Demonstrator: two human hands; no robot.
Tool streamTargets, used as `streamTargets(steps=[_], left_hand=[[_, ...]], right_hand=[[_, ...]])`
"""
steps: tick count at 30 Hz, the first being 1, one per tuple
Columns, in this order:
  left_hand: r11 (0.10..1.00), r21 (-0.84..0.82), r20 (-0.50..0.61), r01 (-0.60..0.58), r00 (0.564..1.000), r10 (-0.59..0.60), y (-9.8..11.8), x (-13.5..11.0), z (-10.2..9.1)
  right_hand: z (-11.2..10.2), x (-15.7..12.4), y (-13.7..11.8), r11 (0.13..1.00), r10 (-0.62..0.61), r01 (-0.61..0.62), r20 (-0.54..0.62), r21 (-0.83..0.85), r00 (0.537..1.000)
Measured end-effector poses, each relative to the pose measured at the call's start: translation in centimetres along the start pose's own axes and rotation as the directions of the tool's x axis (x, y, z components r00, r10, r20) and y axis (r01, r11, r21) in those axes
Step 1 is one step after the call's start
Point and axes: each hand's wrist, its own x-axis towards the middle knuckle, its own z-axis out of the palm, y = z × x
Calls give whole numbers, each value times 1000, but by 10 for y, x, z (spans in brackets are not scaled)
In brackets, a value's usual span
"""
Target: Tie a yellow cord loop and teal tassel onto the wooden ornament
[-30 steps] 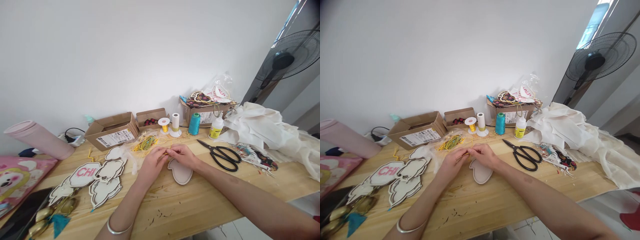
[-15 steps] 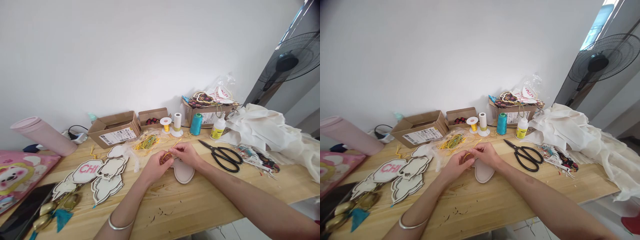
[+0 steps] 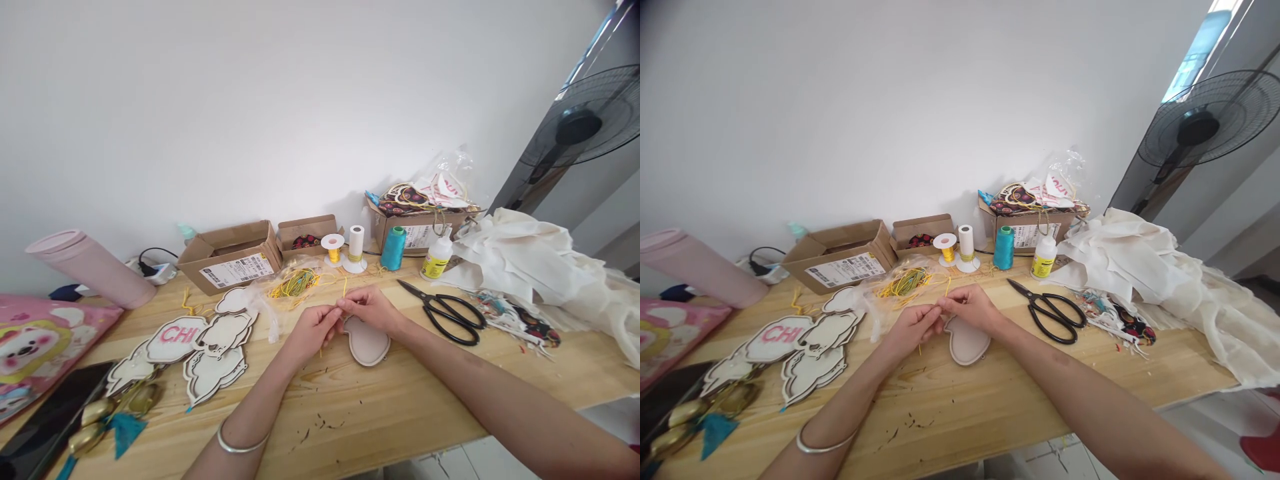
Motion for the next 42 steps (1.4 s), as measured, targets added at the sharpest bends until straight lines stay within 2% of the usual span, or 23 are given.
streamTargets(steps=[4, 6, 9, 12, 17, 22, 28, 35, 42], left_hand=[[998, -64, 18, 3, 1000, -2, 1, 0, -2], [992, -125, 21, 27, 999, -24, 3, -1, -3], [983, -167, -31, 75, 996, -82, 6, -2, -3], [992, -97, -73, 82, 993, -89, 5, -2, -3], [986, 166, -154, -1, 988, 26, 0, 1, -3], [945, 307, -116, -114, 981, 156, 5, 0, -3], [916, 371, -77, -154, 978, 196, 2, -1, -5], [912, 381, -103, -151, 974, 204, -1, 2, -8], [915, 351, -34, -198, 974, 223, -2, 2, -6]], right_hand=[[-2, 0, 1, 998, 6, -12, -89, -65, 996], [-2, 0, 1, 994, -17, 6, -101, -112, 995], [0, 0, 2, 988, -43, 27, -99, -155, 994], [1, 2, 5, 985, -50, 31, -110, -171, 993], [1, 3, 6, 990, -20, 1, -136, -140, 991], [0, 2, 3, 996, 41, -56, -194, -74, 980], [-1, 2, 4, 997, 53, -66, -219, -51, 974], [1, 2, 2, 988, -46, 15, -202, -156, 978], [0, 2, 5, 958, -107, 42, -215, -285, 971]])
